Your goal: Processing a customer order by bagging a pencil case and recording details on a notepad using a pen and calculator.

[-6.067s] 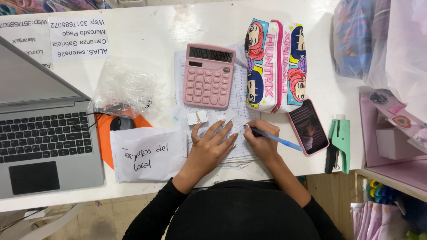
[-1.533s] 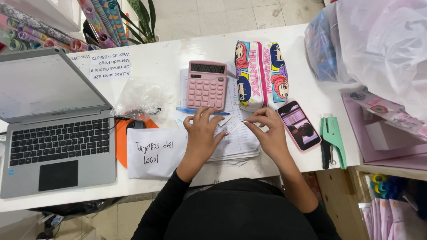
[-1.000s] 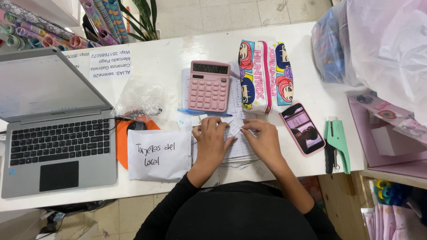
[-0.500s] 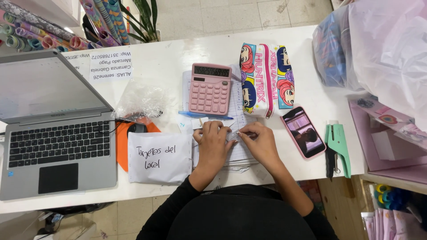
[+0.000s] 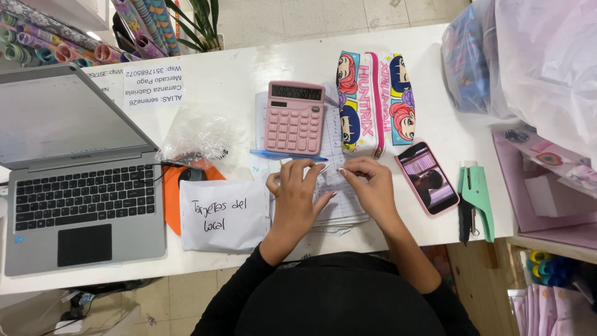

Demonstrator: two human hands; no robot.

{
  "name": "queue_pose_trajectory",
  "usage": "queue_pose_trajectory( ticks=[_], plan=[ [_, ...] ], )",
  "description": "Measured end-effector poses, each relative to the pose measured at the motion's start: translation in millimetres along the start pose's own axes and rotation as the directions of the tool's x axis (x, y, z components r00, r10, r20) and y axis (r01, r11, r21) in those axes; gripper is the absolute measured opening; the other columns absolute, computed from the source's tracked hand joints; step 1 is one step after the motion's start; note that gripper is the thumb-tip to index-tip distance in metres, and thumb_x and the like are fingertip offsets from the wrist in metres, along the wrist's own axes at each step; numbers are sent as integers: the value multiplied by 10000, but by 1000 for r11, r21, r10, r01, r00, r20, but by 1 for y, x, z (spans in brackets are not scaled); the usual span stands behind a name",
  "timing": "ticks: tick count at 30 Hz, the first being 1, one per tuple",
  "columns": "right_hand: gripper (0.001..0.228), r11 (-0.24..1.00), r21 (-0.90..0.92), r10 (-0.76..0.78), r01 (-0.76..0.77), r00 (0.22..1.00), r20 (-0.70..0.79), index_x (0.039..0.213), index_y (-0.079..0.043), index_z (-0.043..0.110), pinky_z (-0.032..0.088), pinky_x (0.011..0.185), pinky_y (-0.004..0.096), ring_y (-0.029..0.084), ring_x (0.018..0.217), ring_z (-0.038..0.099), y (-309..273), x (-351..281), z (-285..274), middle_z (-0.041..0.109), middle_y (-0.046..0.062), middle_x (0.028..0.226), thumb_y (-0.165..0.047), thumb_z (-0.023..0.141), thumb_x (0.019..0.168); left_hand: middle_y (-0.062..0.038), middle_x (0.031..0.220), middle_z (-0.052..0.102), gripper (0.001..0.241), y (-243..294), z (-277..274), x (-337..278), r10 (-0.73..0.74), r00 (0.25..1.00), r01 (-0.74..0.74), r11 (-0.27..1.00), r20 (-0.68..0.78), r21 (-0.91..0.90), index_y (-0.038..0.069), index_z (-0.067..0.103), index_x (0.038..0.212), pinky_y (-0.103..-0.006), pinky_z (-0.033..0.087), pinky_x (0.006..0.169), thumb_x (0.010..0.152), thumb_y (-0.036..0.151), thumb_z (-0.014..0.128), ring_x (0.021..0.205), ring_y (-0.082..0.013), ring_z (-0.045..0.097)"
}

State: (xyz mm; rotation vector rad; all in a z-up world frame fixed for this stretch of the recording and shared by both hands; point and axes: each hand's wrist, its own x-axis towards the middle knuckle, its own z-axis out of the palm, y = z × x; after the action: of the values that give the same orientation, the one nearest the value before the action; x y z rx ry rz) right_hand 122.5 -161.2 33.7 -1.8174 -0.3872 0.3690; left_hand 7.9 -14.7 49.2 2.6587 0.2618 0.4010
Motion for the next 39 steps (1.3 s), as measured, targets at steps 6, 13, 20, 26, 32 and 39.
queue_pose_trajectory(
  ticks=[6, 13, 20, 26, 32, 39],
  plan=[
    [92, 981, 168, -84, 97, 993, -78, 962, -13, 802, 567, 864, 263, 138, 909, 686, -8, -3, -7, 735, 122, 965, -19, 803, 871, -66, 1221, 585, 567, 5, -16, 9, -45, 994, 6, 931, -100, -366, 145, 591, 1335, -535, 192, 1018, 862, 383, 794, 1244, -265, 479],
    [91, 969, 218, -104, 115, 993, -58, 958, 3, 799, 570, 877, 269, 136, 915, 681, -16, -8, -4, 728, 121, 961, -29, 815, 874, 92, 1007, 737, 245, -5, -3, 12, -254, 967, 193, 804, -32, -562, 286, 743, 1092, -419, 234, 1037, 1030, 449, 571, 1098, -114, 646],
    [60, 970, 98, -213, 221, 973, -84, 968, -26, 789, 570, 867, 319, 187, 942, 691, -30, -14, -2, 720, 114, 1000, -59, 776, 919, 82, 848, 736, 96, -6, -6, 11, -319, 947, 257, 837, -49, -483, 273, 764, 970, -437, 309, 1016, 940, 353, 720, 1001, -141, 663],
    [83, 948, -130, -300, 290, 951, -67, 927, -113, 801, 569, 727, 321, 191, 748, 704, -36, -23, 7, 729, 45, 790, -54, 743, 934, 32, 839, 719, 93, -1, -8, 11, -299, 931, 210, 908, -209, -363, 211, 766, 982, -492, 307, 1002, 954, 285, 716, 999, -180, 643],
    [128, 988, -133, -75, 83, 995, 64, 846, -106, 808, 492, 534, 280, 148, 499, 603, -36, -23, 12, 677, 41, 548, -84, 702, 913, -13, 850, 718, 80, 8, -14, 10, -227, 929, 138, 945, -291, -296, 172, 766, 998, -551, 290, 996, 948, 214, 720, 1012, -225, 634],
    [154, 972, -231, -29, 47, 997, 77, 847, -62, 806, 459, 488, 286, 182, 467, 576, -33, -20, 12, 640, 84, 494, -83, 663, 902, 19, 868, 683, 71, 5, -8, 7, -38, 948, -9, 990, -316, -144, 196, 745, 1000, -552, 259, 991, 939, 180, 713, 1037, -199, 614]
  ],
)
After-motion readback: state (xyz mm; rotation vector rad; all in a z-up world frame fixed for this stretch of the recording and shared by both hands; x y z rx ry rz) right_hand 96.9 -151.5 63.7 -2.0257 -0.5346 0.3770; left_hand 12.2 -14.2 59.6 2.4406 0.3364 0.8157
